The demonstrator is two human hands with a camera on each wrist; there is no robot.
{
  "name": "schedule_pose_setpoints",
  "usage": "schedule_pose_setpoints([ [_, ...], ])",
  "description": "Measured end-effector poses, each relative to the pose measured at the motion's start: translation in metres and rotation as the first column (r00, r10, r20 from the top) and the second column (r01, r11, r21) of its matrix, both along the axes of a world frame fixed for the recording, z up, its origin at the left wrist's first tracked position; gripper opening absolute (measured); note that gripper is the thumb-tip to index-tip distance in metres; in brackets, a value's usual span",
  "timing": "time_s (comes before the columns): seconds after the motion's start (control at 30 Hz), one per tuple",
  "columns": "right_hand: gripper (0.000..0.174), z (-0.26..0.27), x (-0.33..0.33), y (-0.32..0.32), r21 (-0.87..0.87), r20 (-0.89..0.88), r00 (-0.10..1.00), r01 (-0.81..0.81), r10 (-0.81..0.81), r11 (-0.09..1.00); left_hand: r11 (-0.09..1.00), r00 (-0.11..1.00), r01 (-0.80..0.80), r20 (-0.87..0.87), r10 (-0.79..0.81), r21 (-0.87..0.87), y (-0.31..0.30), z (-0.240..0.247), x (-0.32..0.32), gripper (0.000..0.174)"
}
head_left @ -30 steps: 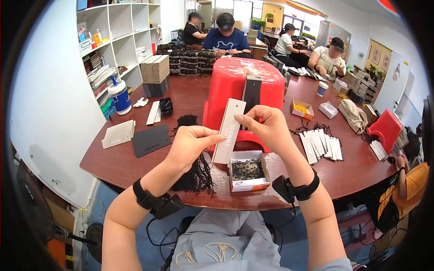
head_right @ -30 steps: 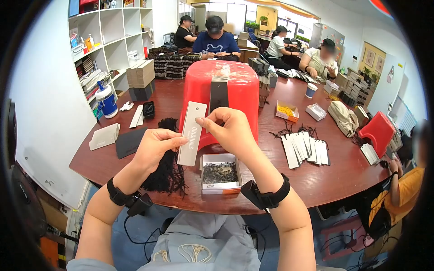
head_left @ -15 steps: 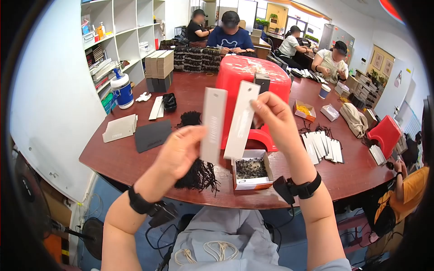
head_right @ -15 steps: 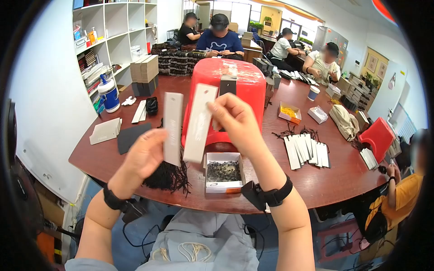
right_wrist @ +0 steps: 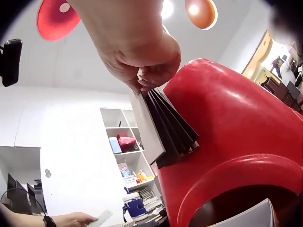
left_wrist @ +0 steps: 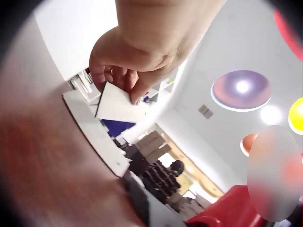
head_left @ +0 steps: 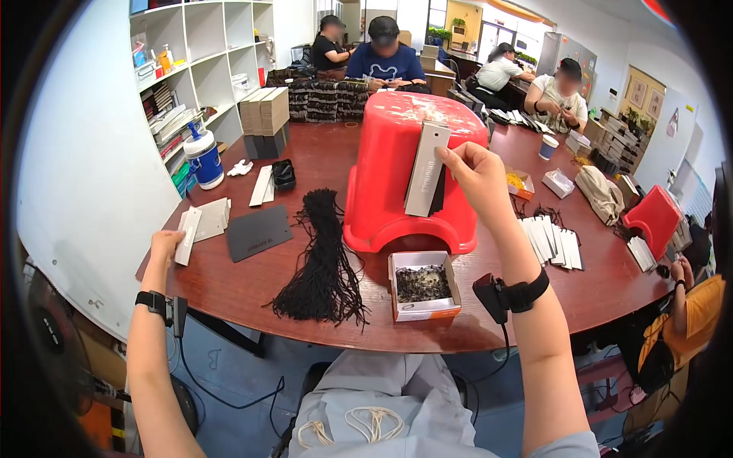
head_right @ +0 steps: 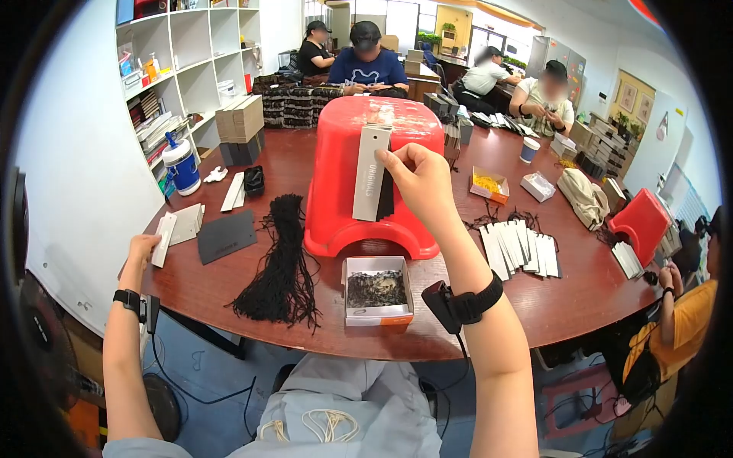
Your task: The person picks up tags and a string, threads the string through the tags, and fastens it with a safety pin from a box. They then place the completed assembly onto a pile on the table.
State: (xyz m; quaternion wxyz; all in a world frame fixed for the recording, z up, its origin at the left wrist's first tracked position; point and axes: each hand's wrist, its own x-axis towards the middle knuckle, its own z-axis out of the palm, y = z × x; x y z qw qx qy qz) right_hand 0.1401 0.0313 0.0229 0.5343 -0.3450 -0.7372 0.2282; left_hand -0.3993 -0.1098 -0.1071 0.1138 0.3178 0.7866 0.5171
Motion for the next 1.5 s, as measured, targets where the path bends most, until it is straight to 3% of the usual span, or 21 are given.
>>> schedule_pose_setpoints([
  [0.07,0.029,-0.001,0.0,0.001,0.014,-0.03,1.0,-0.001,0.001,1.0,0.997,0.998,-0.025,0.063,0.03,-0.075,0.003,-0.007,-0.011,0.018],
  [0.17,0.029,-0.001,0.002,0.002,0.013,-0.031,0.999,-0.01,0.01,1.0,0.98,0.996,-0.077,-0.062,0.067,-0.185,0.007,-0.004,-0.011,0.019],
  [0.23,0.029,-0.004,0.004,0.006,-0.01,-0.03,0.999,-0.024,0.024,1.0,0.906,0.871,-0.199,-0.491,-0.011,-0.373,0.01,0.011,0.0,0.019],
  [0.27,0.029,-0.006,0.005,0.007,-0.034,-0.034,0.999,-0.035,0.034,0.999,0.905,0.871,-0.201,-0.491,-0.01,-0.374,0.01,0.018,0.009,0.019],
  [0.33,0.031,-0.006,0.005,0.008,-0.042,-0.039,0.999,-0.028,0.027,0.999,0.797,0.666,-0.408,-0.742,-0.073,-0.445,0.014,0.035,0.034,0.022],
  [0.37,0.032,-0.005,0.005,0.009,-0.046,-0.041,0.999,-0.019,0.018,0.999,0.799,0.664,-0.406,-0.744,-0.075,-0.443,0.02,0.04,0.046,0.022],
  [0.43,0.034,-0.003,0.005,0.012,-0.054,-0.005,0.999,0.038,-0.039,0.998,0.891,0.414,-0.387,-0.908,-0.062,-0.238,0.031,0.049,0.075,0.024],
  [0.5,0.036,-0.003,0.005,0.01,-0.064,0.037,0.995,0.09,-0.088,0.994,0.947,0.524,-0.231,-0.849,-0.073,-0.223,0.044,0.069,0.12,0.025],
  [0.57,0.034,0.001,0.007,0.002,-0.152,0.147,0.981,0.15,-0.128,0.977,0.996,0.482,-0.015,-0.873,-0.074,-0.092,0.051,0.08,0.156,0.021],
  [0.63,0.037,-0.005,0.012,-0.005,-0.096,0.163,0.979,0.143,-0.126,0.985,0.982,0.497,0.189,-0.863,-0.094,0.001,0.049,0.091,0.195,0.019],
  [0.73,0.037,-0.022,0.026,-0.016,-0.056,0.185,0.98,0.087,-0.075,0.995,0.879,0.474,0.463,-0.87,-0.136,0.115,0.028,0.097,0.256,0.016],
  [0.77,0.035,-0.024,0.029,-0.027,-0.103,0.212,0.976,0.072,-0.049,0.992,0.816,0.491,0.569,-0.839,-0.234,0.104,0.016,0.099,0.278,0.014],
  [0.87,0.02,-0.052,0.037,-0.05,-0.195,0.307,0.942,-0.077,0.135,0.978,0.697,0.392,0.717,-0.839,-0.377,0.022,-0.007,0.085,0.317,0.011],
  [1.0,0.01,-0.077,0.043,-0.07,-0.219,0.527,0.821,-0.119,0.22,0.968,0.547,0.264,0.827,-0.765,-0.587,-0.134,0.0,0.049,0.325,0.014],
  [1.1,0.01,-0.084,0.043,-0.076,-0.223,0.491,0.835,-0.154,0.248,0.962,0.49,0.184,0.835,-0.71,-0.679,-0.252,0.011,0.035,0.321,0.018],
  [1.17,0.01,-0.086,0.043,-0.079,-0.234,0.485,0.837,-0.155,0.253,0.96,0.385,0.084,0.849,-0.627,-0.774,-0.362,0.015,0.035,0.323,0.02],
  [1.2,0.011,-0.086,0.043,-0.079,-0.239,0.484,0.838,-0.151,0.252,0.959,0.383,0.081,0.848,-0.626,-0.776,-0.366,0.016,0.036,0.326,0.02],
  [1.3,0.011,-0.084,0.043,-0.083,-0.247,0.464,0.85,-0.145,0.249,0.958,0.287,-0.064,0.861,-0.649,-0.758,-0.42,0.017,0.039,0.332,0.018],
  [1.43,0.011,-0.082,0.045,-0.086,-0.265,0.453,0.857,-0.135,0.247,0.955,0.238,-0.116,0.839,-0.588,-0.801,-0.489,0.016,0.04,0.337,0.014],
  [1.5,0.011,-0.082,0.046,-0.086,-0.233,0.436,0.869,-0.144,0.235,0.962,0.265,-0.042,0.83,-0.528,-0.848,-0.49,0.016,0.037,0.339,0.009],
])
